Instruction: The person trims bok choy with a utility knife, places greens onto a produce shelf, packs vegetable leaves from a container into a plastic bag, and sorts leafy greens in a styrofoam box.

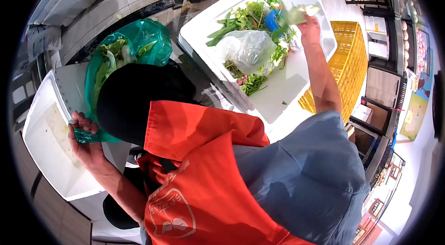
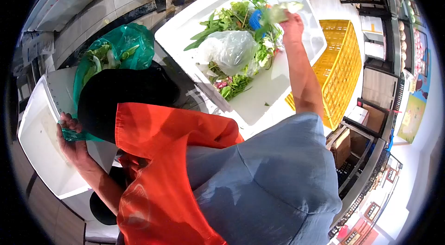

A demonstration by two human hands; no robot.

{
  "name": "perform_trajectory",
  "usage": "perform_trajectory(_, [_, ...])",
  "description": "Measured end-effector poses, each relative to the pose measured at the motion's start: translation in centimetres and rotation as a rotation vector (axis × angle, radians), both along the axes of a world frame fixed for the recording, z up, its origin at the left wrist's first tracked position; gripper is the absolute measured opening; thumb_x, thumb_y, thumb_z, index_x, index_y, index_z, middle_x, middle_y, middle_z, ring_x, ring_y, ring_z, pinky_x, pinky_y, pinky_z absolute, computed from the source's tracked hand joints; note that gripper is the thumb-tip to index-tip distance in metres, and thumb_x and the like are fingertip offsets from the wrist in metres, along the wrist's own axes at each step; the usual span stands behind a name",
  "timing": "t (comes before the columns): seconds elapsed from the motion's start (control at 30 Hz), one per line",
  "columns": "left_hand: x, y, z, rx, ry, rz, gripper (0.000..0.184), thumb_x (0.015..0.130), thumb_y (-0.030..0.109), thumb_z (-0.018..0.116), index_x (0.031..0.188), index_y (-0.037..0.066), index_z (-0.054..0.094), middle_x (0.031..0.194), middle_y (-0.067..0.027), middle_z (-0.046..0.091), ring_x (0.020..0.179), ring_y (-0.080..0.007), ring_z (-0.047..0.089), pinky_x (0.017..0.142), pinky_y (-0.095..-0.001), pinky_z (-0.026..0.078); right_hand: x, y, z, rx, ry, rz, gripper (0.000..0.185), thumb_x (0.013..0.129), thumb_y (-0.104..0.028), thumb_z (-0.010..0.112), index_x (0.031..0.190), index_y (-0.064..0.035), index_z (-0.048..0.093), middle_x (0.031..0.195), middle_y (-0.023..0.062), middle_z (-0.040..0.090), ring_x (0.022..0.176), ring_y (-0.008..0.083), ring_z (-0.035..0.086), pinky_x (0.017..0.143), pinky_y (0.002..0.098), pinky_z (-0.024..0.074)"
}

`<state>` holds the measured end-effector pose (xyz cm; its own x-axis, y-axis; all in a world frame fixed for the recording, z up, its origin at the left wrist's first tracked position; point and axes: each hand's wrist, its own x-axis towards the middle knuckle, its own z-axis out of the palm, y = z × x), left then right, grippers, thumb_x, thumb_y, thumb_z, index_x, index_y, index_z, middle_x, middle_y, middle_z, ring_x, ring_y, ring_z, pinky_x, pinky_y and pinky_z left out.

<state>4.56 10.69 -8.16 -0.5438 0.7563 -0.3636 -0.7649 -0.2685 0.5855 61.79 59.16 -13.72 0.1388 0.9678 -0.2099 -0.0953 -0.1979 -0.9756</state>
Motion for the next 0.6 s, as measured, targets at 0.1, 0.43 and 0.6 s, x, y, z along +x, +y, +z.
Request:
perform_trajectory(0.1, [0.3,0.1,0.9,-0.008,0.024,0.005,0.033,0.1,0.019,0.047,0.121,-0.006,0.051,0.102,-0.0103,0.049,0.08,-0.0163,0.044,0.068,-0.0309,0.039,0.9,0.4,2.1,0.02,0.232,-0.007,0.032,0.093,-0.019,0.055,0.118,0.0014,0.055,0.109,0.0117,0.066,0.103,0.0223,0.063,0.094,0.0353,0.0483])
perform_trajectory(0.43, [-1.1,-0.8,0.2,0.082,0.016,-0.051,0.036,0.1,0.019,0.046,0.125,-0.007,0.049,0.105,-0.0102,0.051,0.085,-0.0165,0.047,0.07,-0.0306,0.04,-4.3,-4.4,3.1,0.161,-0.247,-0.005,0.013,0.087,-0.017,0.07,0.091,-0.0062,0.063,0.082,-0.0003,0.063,0.067,0.0061,0.053,0.058,0.024,0.0436])
perform_trajectory(0.6, [-0.9,-1.0,0.3,0.051,-0.05,0.037,0.038,0.099,0.019,0.049,0.127,-0.007,0.047,0.109,-0.0105,0.052,0.088,-0.0165,0.049,0.075,-0.0311,0.042,-10.7,-8.8,4.6,0.126,-0.298,0.475,0.016,0.087,-0.016,0.069,0.095,-0.0033,0.064,0.085,-0.0008,0.061,0.071,0.0044,0.05,0.063,0.0231,0.0429])
